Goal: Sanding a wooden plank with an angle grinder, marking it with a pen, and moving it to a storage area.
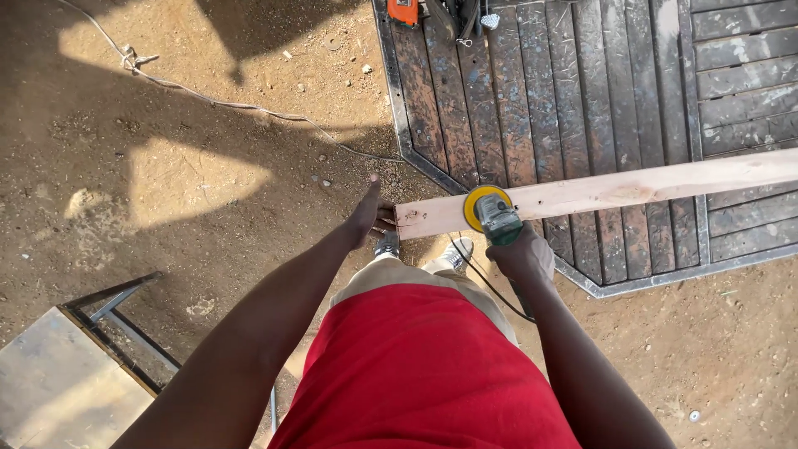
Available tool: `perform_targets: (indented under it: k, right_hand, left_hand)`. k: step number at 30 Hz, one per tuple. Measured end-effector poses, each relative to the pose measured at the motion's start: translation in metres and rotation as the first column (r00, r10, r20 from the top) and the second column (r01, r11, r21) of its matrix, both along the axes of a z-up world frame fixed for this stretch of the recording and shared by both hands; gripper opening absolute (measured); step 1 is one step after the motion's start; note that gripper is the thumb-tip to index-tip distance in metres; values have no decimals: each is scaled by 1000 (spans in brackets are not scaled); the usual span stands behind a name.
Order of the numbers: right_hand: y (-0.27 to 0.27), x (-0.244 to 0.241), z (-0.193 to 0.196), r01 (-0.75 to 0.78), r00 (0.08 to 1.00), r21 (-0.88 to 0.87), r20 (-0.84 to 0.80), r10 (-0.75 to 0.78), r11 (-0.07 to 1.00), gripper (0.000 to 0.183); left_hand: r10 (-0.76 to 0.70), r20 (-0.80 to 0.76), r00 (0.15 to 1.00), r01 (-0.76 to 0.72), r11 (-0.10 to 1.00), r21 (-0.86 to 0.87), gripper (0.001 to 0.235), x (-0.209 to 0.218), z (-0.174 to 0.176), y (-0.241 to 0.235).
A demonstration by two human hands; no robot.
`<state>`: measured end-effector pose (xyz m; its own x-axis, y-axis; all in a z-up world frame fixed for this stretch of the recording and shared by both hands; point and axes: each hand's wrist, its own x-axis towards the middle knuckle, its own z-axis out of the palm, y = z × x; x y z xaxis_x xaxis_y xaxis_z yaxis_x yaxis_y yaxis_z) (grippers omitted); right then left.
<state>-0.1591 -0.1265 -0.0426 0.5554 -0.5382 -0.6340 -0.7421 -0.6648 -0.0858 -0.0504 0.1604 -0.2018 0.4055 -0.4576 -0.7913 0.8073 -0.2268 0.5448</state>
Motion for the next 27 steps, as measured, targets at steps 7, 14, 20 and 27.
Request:
perform_targets:
  k: [7, 14, 20, 27]
  right_hand:
    - [58, 18, 6, -255, 964, 60, -57, 258, 965, 74]
    - [41, 3, 4, -179, 981, 75, -57, 184, 981, 70]
    - [17, -15, 21, 7, 1000, 38, -6, -7, 999, 72]
    - [44, -5, 26, -204, 972, 151, -88, 219, 967, 66]
  left_hand:
    - [-15, -21, 1000, 15, 1000, -2, 131, 8, 6, 1]
    - [-27, -37, 999, 28, 999, 30, 131, 9, 3, 1]
    - [-61, -4, 998, 61, 997, 40, 128, 7, 0, -2]
    - [-131, 137, 982, 101, 974, 203, 96, -9, 42, -9]
